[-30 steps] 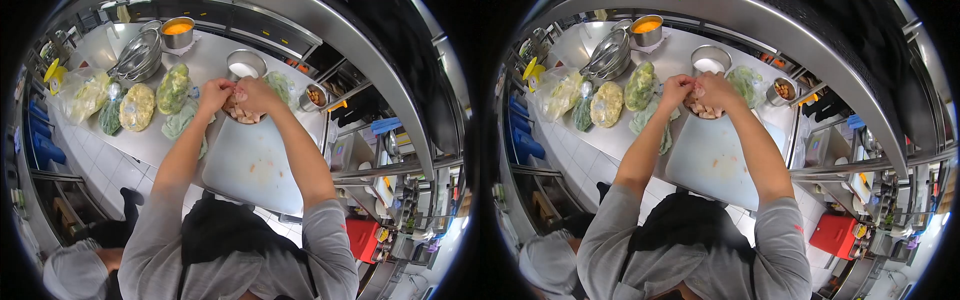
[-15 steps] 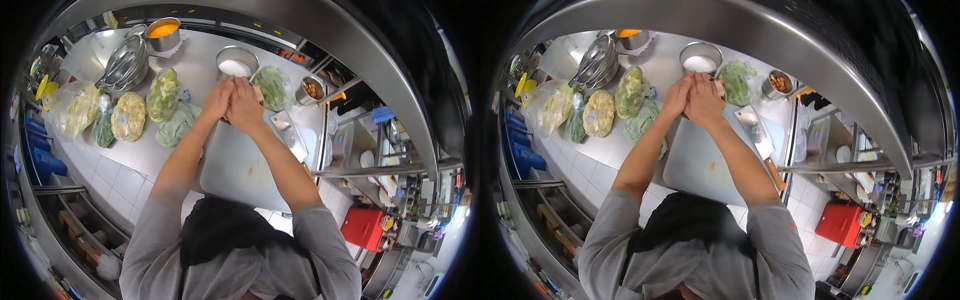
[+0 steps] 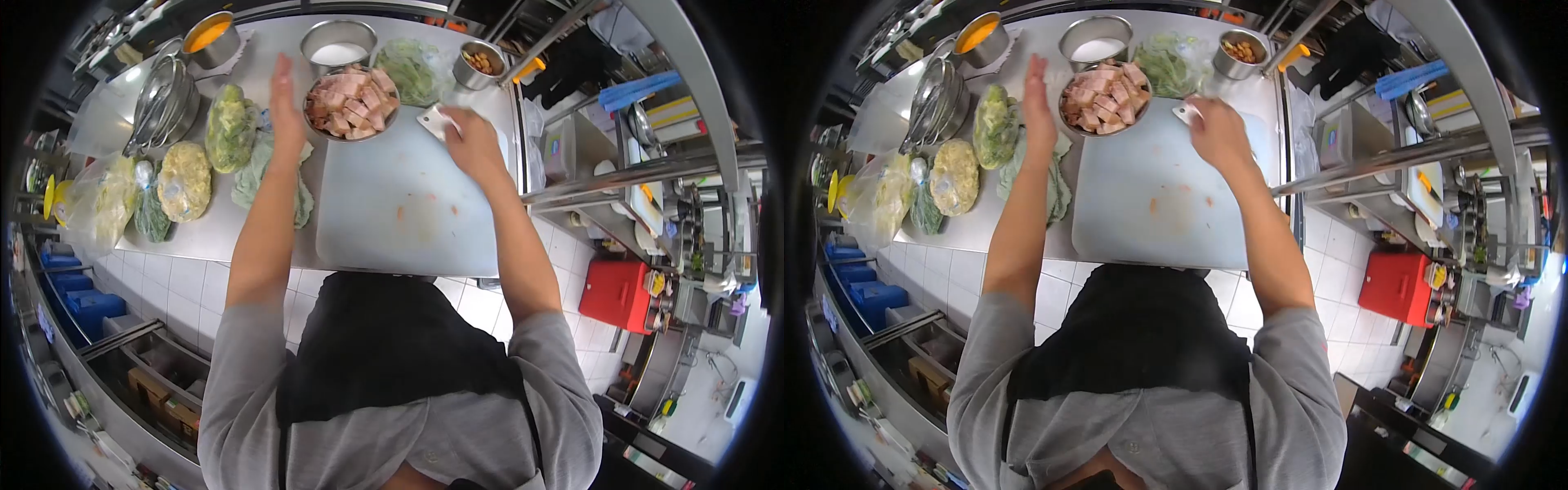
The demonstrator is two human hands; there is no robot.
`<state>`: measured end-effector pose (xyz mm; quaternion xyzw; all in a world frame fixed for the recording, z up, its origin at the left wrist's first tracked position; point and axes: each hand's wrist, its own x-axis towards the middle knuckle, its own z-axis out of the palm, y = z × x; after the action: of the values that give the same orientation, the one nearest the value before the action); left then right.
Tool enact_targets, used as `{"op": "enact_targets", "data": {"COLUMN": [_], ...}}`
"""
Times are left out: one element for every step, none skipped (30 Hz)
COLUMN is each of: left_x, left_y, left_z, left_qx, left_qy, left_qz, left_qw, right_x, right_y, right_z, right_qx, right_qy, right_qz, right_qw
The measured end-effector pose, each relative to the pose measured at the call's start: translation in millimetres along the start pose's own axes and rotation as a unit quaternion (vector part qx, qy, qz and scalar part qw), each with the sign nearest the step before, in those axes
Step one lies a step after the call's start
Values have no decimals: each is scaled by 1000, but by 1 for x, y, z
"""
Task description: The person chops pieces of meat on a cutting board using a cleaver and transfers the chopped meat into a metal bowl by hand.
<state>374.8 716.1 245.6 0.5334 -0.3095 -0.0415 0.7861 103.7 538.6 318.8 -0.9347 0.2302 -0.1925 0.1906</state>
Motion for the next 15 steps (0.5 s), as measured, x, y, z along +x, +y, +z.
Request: {"op": "enact_targets", "data": {"left_x": [-11, -26, -51, -76, -107, -134, -145, -153, -157, -156, -152, -148, -147, -148, -151], "left_y": [6, 14, 21, 29, 24, 19, 33, 45, 46, 44, 40, 29, 16, 5, 8], "left_z": [-3, -6, -5, -4, -4, -1, 12, 30, 46, 64, 75, 79, 84, 85, 85], "left_qx": [29, 58, 84, 110, 108, 106, 171, 234, 287, 337, 383, 391, 400, 410, 375], "left_qy": [49, 102, 124, 147, 63, -22, -152, -277, -295, -307, -316, -331, -345, -358, -392], "left_qz": [21, 38, 31, 23, -2, -24, -60, -92, -12, 70, 153, 164, 173, 182, 145], "left_qw": [998, 992, 988, 983, 992, 994, 972, 927, 911, 887, 854, 843, 831, 819, 827], "right_x": [-30, -54, -70, -87, -100, -107, -110, -111, -106, -109, -112, -114, -124, -134, -146], "right_y": [21, 36, 44, 51, 55, 59, 62, 63, 63, 59, 55, 53, 44, 35, 27], "right_z": [-1, -2, -3, -4, -4, -3, 1, 5, 6, 7, 7, 5, -4, -13, -22], "right_qx": [-65, -129, -142, -152, -161, -175, -190, -206, -217, -194, -170, -146, -100, -47, 8], "right_qy": [-11, -20, -56, -93, -129, -108, -87, -67, -85, -70, -53, -37, 9, -4, -17], "right_qz": [20, 40, 76, 115, 155, 136, 116, 94, 103, 117, 130, 141, 124, 176, 227], "right_qw": [998, 991, 985, 977, 966, 969, 971, 972, 967, 972, 975, 978, 987, 983, 974]}}
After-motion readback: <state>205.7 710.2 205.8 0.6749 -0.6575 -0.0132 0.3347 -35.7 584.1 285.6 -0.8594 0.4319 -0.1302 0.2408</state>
